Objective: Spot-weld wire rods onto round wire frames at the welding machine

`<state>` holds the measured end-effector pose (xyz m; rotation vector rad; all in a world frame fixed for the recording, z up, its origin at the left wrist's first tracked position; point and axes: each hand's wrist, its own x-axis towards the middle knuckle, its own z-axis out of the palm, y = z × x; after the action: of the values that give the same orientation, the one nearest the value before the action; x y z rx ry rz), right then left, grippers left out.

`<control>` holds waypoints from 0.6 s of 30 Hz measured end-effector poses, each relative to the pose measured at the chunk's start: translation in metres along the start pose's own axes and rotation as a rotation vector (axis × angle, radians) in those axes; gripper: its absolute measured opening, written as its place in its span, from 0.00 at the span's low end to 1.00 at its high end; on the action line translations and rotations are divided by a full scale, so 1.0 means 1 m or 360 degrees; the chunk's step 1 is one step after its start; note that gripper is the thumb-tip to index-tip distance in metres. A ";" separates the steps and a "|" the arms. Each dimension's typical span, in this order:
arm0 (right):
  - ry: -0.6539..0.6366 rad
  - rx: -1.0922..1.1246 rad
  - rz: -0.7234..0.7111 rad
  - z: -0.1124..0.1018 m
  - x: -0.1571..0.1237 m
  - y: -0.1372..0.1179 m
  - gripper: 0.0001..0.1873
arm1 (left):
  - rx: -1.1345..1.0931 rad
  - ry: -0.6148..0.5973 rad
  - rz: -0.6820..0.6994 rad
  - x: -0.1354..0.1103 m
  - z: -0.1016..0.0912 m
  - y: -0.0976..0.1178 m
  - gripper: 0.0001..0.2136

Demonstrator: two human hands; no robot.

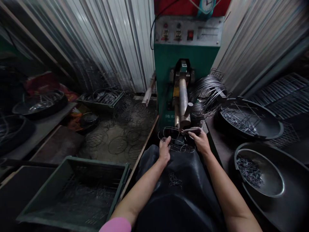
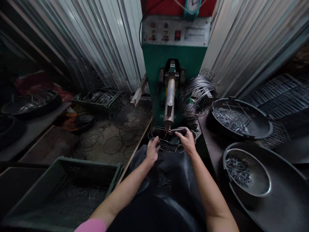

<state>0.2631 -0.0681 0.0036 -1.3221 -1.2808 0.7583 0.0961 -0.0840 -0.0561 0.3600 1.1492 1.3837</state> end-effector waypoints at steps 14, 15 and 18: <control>0.0282 0.0534 0.0279 -0.045 -0.039 0.053 0.17 | 0.1005 0.0196 0.0824 -0.033 0.030 -0.031 0.27; 0.0271 0.0490 0.0280 -0.047 -0.041 0.054 0.18 | 0.1009 0.0224 0.0890 -0.031 0.028 -0.029 0.28; 0.0198 0.0289 0.0230 -0.050 -0.046 0.055 0.17 | 0.0958 0.0246 0.0987 -0.029 0.023 -0.028 0.30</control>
<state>0.3144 -0.1153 -0.0497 -1.3023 -1.0019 0.8581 0.1364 -0.1072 -0.0554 1.1286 1.6645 1.5792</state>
